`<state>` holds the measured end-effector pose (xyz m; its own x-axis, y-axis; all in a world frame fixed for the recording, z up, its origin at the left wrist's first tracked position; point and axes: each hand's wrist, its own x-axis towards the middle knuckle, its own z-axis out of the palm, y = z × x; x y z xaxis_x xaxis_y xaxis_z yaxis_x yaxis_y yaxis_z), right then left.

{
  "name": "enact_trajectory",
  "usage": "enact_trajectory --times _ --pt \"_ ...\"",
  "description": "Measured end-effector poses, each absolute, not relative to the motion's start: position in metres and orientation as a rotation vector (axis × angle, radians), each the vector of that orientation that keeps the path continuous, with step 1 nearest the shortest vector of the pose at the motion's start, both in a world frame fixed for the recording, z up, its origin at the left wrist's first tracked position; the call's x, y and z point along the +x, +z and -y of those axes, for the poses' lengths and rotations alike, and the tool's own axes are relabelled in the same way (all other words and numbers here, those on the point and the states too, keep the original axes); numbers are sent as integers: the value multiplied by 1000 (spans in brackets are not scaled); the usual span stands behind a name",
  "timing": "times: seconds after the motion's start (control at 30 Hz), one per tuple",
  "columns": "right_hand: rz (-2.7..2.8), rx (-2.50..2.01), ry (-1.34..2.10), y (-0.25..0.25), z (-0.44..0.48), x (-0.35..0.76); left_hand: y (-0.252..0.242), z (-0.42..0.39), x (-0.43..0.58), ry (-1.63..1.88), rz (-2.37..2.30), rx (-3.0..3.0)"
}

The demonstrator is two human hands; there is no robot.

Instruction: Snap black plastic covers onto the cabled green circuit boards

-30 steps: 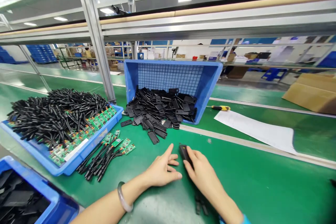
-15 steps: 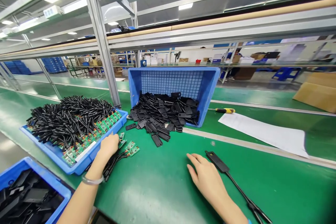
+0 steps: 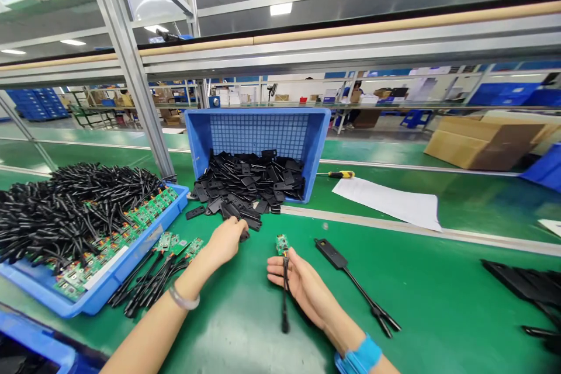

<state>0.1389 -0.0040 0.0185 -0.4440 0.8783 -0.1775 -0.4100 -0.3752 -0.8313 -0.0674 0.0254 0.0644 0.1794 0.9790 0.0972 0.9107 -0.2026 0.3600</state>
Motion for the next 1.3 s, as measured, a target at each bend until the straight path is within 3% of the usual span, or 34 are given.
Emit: enact_trajectory --times 0.13,0.3,0.47,0.6,0.77,1.03,1.3 --pt "1037 -920 1748 23 0 147 56 -47 -75 429 -1997 2228" --pt "1212 -952 1581 24 -1 150 55 -30 -63 454 -1894 2270" --pt "1327 -966 1450 24 -2 151 38 -11 -37 981 -1384 1734" --pt "1275 -948 1487 25 -1 151 25 -9 -32 1172 -980 1139" --pt "1231 -916 1598 22 0 150 23 -3 -30 1197 -784 882" --pt "1137 -847 1776 20 -1 152 26 3 -23 1186 -683 771" --pt "1177 -877 1694 22 -2 153 28 6 -22 1182 -676 786"
